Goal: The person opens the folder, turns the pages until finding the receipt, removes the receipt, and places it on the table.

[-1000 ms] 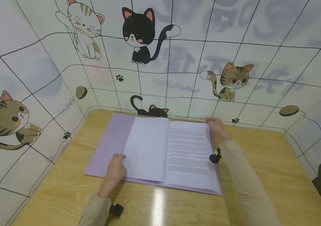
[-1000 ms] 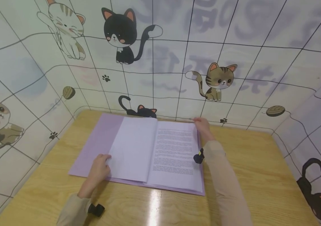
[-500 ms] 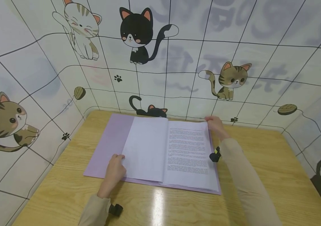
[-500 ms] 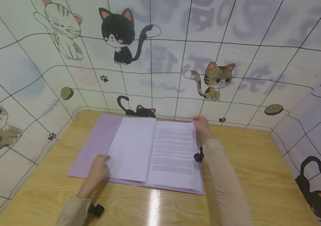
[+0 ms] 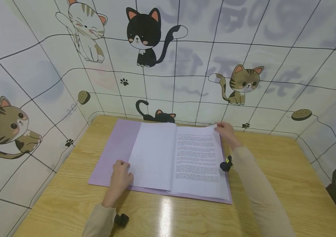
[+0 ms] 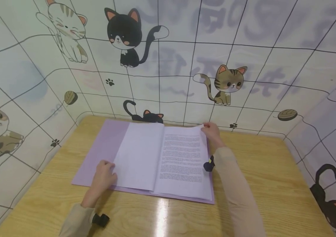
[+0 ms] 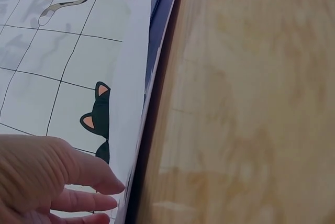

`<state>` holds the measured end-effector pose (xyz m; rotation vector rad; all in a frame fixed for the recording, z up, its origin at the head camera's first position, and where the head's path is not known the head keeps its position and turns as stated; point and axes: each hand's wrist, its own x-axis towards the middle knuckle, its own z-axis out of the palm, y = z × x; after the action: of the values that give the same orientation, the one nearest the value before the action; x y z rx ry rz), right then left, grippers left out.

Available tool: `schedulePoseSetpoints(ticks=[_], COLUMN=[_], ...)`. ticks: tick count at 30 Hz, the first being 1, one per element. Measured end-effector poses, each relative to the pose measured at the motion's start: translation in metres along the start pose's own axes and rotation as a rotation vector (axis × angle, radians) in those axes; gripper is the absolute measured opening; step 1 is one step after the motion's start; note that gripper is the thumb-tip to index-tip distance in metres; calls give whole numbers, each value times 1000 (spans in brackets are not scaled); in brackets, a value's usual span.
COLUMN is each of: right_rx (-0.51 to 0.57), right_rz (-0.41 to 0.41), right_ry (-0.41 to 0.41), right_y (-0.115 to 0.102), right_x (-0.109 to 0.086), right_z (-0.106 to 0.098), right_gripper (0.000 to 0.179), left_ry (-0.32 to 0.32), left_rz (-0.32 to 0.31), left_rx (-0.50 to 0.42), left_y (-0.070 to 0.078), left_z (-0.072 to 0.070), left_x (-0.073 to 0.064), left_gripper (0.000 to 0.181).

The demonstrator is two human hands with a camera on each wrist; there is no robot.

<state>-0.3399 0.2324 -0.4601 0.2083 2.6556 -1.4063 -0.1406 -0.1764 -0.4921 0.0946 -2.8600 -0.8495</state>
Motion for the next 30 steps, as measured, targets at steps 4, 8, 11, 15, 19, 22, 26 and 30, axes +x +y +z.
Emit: schedulePoseSetpoints(ticks=[4, 8, 11, 15, 19, 22, 26, 30], right_rx=[47, 74, 93, 152, 226, 245, 263, 295], right_rz=[-8, 2, 11, 20, 3, -28, -60, -67], right_ry=[-27, -64, -103, -132, -168, -230, -323, -375], right_y=[2, 2, 1, 1, 2, 2, 2, -2], right_x=[-5, -12, -17, -22, -30, -38, -48, -58], right_z=[-1, -2, -3, -5, -9, -12, -14, -14], right_gripper=[47, 47, 49, 48, 43, 43, 46, 48], left_ry=[16, 11, 18, 30, 21, 7, -13, -25], left_rz=[35, 79, 112, 139, 141, 139, 134, 124], left_rx=[2, -30, -50, -107, -188, -217, -230, -230], left_y=[-1, -1, -3, -7, -12, -15, -15, -14], left_z=[0, 1, 3, 5, 7, 8, 6, 5], left_x=[1, 1, 2, 3, 3, 3, 2, 2], left_gripper=[30, 26, 25, 26, 27, 29, 32, 32])
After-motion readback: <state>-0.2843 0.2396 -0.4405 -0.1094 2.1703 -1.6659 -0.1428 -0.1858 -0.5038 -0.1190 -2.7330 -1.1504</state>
